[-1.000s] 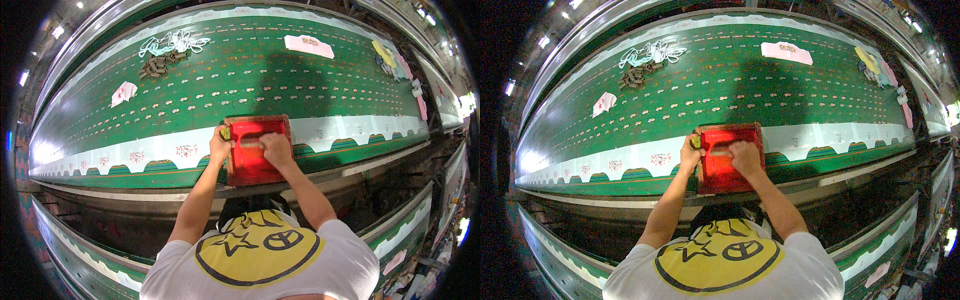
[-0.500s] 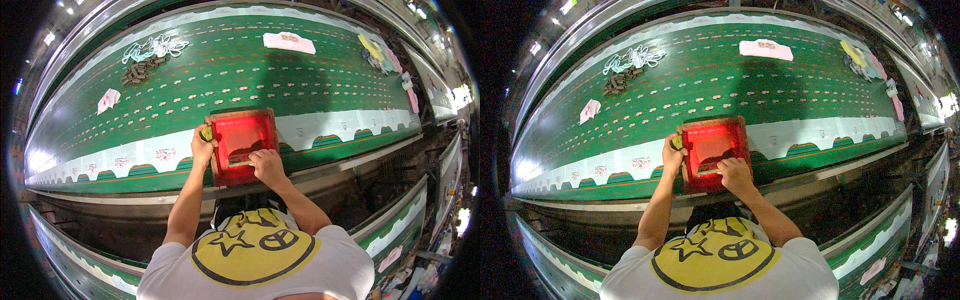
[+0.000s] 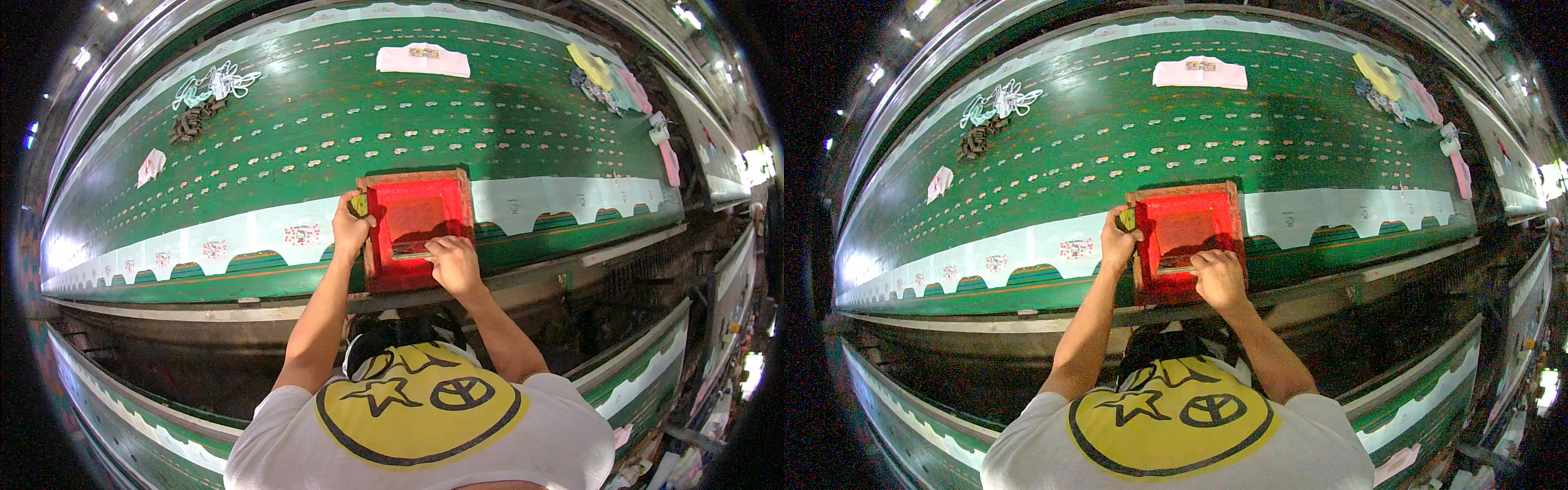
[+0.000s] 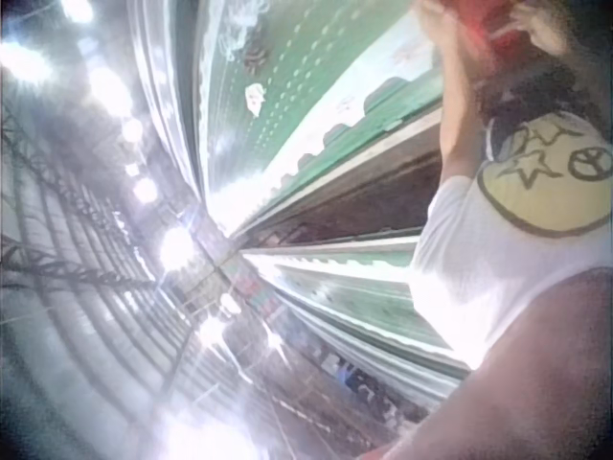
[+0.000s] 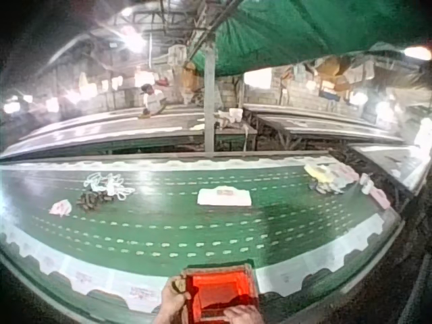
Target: The person repeatedly rubs a red squeegee over a red ink pad held in a wooden frame on a green conveyor belt. The person moves the frame along the belt and continues the rubbing motion throughout the clip.
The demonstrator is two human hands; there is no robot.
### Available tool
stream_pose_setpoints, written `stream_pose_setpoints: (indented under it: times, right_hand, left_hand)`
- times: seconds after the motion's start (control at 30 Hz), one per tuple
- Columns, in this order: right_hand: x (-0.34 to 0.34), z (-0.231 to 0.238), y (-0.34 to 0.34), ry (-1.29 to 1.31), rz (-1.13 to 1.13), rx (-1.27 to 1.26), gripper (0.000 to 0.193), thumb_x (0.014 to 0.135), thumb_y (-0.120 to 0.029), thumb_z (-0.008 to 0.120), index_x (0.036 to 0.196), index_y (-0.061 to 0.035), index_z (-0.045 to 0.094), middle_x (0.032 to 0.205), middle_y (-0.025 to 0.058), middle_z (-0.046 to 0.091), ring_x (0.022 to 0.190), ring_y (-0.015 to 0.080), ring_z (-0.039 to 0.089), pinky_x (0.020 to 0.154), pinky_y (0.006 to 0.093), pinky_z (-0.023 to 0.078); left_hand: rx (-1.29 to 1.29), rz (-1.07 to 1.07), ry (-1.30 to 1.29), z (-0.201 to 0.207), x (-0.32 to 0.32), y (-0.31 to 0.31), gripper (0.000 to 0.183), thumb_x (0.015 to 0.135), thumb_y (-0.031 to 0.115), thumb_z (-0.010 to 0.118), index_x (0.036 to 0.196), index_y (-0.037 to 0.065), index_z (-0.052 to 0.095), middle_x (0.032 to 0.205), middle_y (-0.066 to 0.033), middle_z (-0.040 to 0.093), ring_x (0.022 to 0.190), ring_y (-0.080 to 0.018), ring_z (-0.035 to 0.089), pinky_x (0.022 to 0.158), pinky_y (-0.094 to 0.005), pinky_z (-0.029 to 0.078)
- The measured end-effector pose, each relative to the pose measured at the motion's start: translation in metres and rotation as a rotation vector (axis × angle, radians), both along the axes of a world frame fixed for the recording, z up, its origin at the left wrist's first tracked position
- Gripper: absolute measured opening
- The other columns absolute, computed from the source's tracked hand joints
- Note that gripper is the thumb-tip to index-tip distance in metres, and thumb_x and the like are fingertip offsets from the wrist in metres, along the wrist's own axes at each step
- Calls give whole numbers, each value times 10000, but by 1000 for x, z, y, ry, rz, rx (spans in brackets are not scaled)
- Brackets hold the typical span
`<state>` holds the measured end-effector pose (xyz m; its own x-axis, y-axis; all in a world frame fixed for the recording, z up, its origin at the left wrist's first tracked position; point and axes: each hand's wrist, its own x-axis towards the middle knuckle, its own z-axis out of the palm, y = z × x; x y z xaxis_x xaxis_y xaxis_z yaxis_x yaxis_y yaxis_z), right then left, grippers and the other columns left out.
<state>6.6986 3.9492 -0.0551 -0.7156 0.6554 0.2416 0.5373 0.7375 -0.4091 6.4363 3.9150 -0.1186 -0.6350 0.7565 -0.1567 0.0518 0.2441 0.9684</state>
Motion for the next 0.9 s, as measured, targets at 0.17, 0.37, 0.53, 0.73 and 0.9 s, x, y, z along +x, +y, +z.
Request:
stream_pose_setpoints:
  times: [0.17,0.37,0.53,0.73,0.9]
  right_hand:
    - [19,-5,10,4,11,-56,213,829,-123,750,1029,-48,743,1020,96,751,994,288,701,880,463,517]
    - [21,1,8,-5,36,-66,195,839,-135,741,1014,-49,732,1005,102,742,984,294,699,872,462,518]
    - [22,2,11,-11,44,-63,183,829,-127,734,993,-48,720,985,102,737,968,301,701,852,468,519]
    - [24,-6,14,66,40,-35,181,829,-124,722,988,-38,719,961,103,738,913,310,702,817,476,515]
    - [23,-6,11,6,23,-86,237,795,-64,661,1022,-60,731,1050,111,748,973,327,697,856,470,522]
  left_hand:
    - [-104,-4,163,6,16,10,644,670,-17,803,1281,51,610,998,-119,740,923,-229,706,851,-345,548]
    - [-172,-17,190,7,17,10,626,697,-46,769,1288,72,600,1019,-101,723,886,-194,670,783,-332,552]
    - [-223,-13,182,1,17,13,634,699,-39,762,1294,85,584,1016,-99,719,888,-191,669,770,-333,550]
    - [-186,-46,191,5,20,14,629,700,-55,744,1289,83,571,1038,-89,701,881,-184,658,730,-324,541]
    - [-154,-47,12,4,16,14,659,659,-59,776,1276,77,585,1029,-88,725,928,-209,680,819,-334,542]
